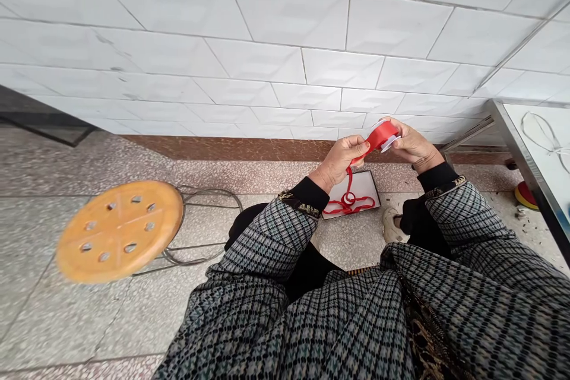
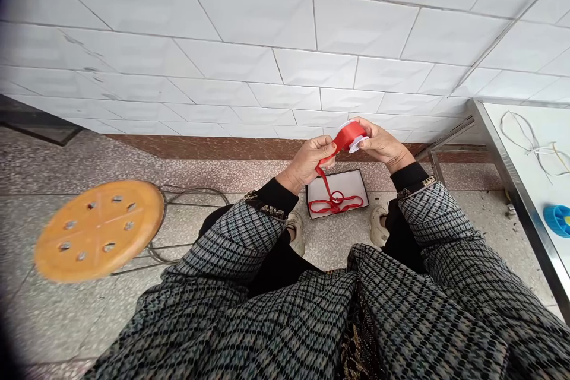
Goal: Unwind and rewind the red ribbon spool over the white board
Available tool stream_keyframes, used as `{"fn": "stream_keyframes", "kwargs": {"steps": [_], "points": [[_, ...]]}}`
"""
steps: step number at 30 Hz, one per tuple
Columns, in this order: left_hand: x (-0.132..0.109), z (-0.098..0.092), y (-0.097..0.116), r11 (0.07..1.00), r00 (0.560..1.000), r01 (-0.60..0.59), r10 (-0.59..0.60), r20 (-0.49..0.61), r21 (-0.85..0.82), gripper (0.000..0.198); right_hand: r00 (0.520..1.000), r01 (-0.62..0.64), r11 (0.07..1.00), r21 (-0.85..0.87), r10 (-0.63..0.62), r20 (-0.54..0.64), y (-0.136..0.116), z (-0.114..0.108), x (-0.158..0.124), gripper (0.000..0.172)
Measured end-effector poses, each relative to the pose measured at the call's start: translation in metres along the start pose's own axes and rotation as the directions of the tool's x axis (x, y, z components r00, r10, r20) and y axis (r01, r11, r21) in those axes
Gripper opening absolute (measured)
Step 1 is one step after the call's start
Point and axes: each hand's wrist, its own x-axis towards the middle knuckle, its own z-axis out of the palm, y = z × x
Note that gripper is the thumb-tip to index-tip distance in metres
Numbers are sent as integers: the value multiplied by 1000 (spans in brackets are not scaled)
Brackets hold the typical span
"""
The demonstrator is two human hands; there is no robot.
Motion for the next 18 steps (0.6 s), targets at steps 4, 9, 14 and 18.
{"fn": "stream_keyframes", "kwargs": {"steps": [4,9,14,18], "points": [[0,1,2,999,1000,30,-30,5,-26,59,999,-18,1000,-4,18,-33,0,2,0,78],[0,5,3,1000,990,3,-1,-142,20,49,993,-39,999,-2,38,-108,5,9,0,87],[0,7,1,998,993,-8,1,-121,-60,53,991,-26,999,29,30,-130,18,15,0,89],[1,4,-1,992,999,40,-41,-5,-117,57,996,-23,1000,14,24,-84,23,18,3,89]]}}
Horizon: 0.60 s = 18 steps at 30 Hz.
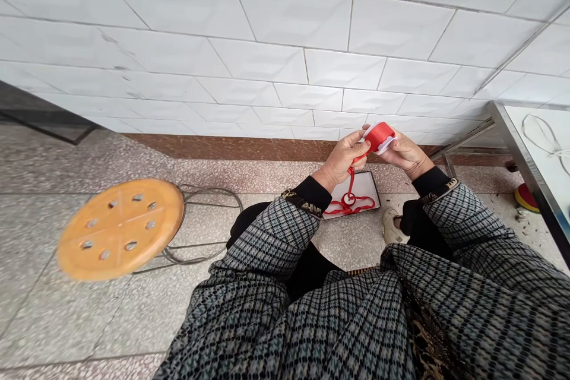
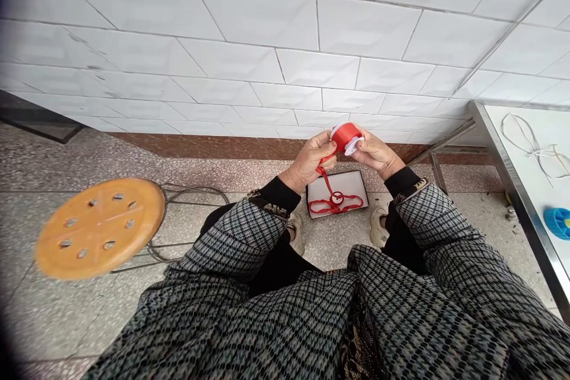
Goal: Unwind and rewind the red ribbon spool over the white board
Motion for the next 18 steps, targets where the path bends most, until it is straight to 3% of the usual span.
{"fn": "stream_keyframes", "kwargs": {"steps": [3,6,8,11,13,18], "points": [[1,-5,4,1000,1000,2,-2,-2,-6,52,1000,-13,999,-39,14,24,-5,-4,2,81],[1,-11,12,997,997,56,-53,-54,48,41,999,8,975,-221,1,38,-18,-13,2,76],[1,-15,16,985,989,129,-120,-83,115,35,997,75,904,-421,-57,56,-27,-19,1,75],[1,-17,18,959,976,210,-194,-104,188,27,986,153,701,-696,-64,152,-33,-23,-1,72],[1,-18,17,947,970,236,-215,-114,218,22,975,187,605,-774,-17,223,-32,-21,-2,68],[2,-19,12,915,957,279,-242,-158,290,17,972,186,531,-827,25,235,-26,-13,-6,48]]}}
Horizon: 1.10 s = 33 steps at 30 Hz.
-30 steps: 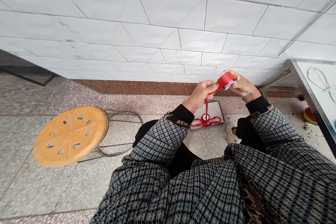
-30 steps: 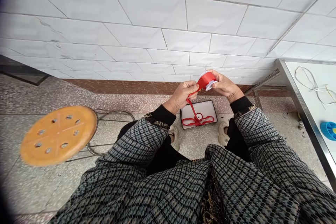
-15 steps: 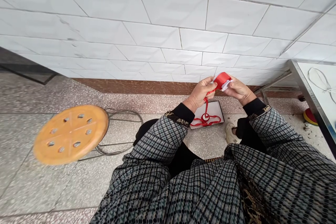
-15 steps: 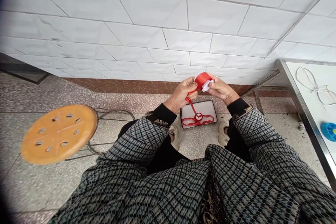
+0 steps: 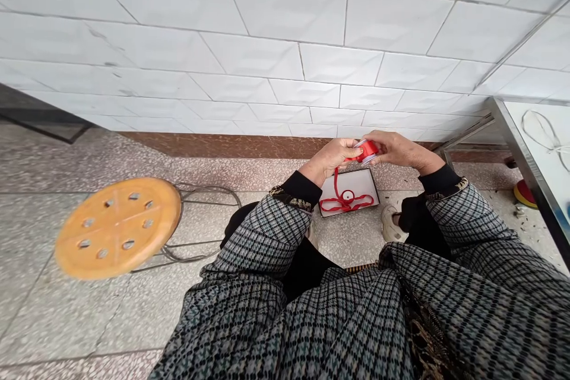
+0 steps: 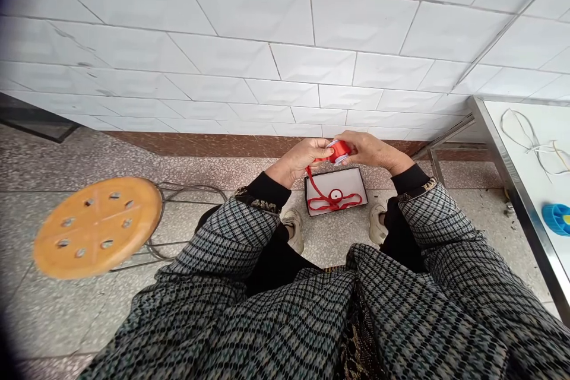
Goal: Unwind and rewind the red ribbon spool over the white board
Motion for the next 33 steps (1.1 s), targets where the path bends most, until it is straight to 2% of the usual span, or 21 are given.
{"fn": "stream_keyframes", "kwargs": {"steps": [6,9,11,13,16,19,23,28,33], "points": [[-4,4,3,989,990,-119,111,-91,-89,15,993,-83,992,98,91,-79,12,-3,-4,55],[-7,6,8,990,965,-138,133,-226,-5,19,987,-117,990,77,124,-100,20,-10,-5,57],[-9,6,12,987,947,-131,152,-283,91,15,980,-130,991,36,133,-146,23,-15,-5,57],[-12,3,15,979,952,-119,159,-260,165,14,971,-151,988,35,154,-182,25,-19,-5,56],[-15,-4,19,975,970,-127,161,-184,184,27,962,-172,979,108,191,-196,25,-22,-7,56],[-14,-8,18,982,982,-143,156,-107,121,30,967,-163,946,280,210,-144,19,-21,-8,58],[-13,-9,17,989,989,-145,145,-10,8,30,978,-114,847,518,187,-90,9,-19,-4,63],[-14,-9,19,984,984,-174,175,19,-24,32,977,-128,794,595,205,-64,5,-20,-3,66],[-14,-7,17,980,980,-196,196,18,-14,32,985,-86,772,630,163,-65,5,-18,-5,71]]}}
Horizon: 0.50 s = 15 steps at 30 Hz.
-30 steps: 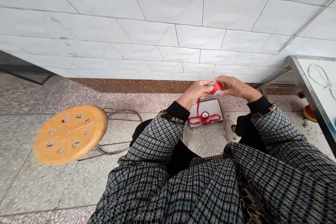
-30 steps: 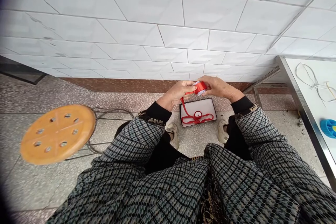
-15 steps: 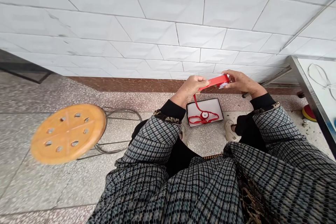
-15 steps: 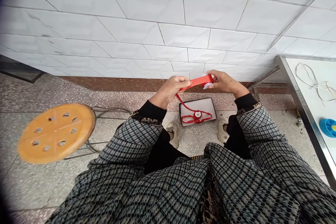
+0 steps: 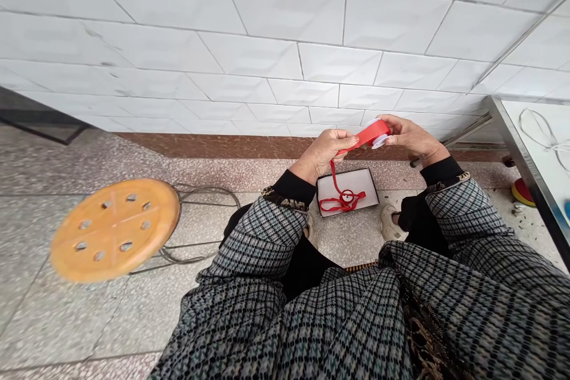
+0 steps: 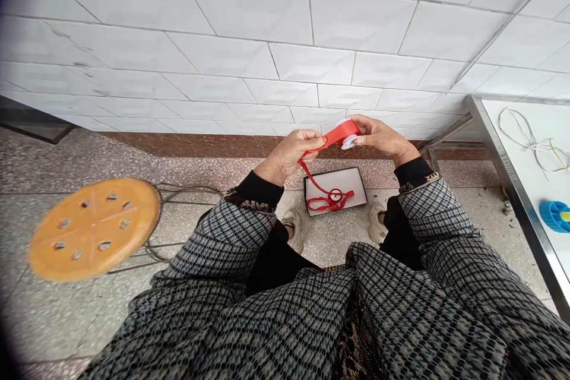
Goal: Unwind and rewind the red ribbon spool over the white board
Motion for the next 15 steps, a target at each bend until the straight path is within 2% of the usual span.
{"fn": "stream_keyframes", "kwargs": {"steps": [5,8,12,15], "points": [[2,11,-9,1000,1000,-28,28,-7,-10,34,999,48,989,141,-45,-25,7,4,4,74],[3,17,-14,995,1000,-19,19,0,-95,38,997,81,972,220,-79,-16,13,4,8,69],[5,20,-16,981,1000,-1,6,25,-192,40,995,100,957,271,-99,-17,16,4,10,66],[6,20,-17,984,1000,2,0,10,-177,41,995,95,953,288,-89,-32,17,5,9,67]]}}
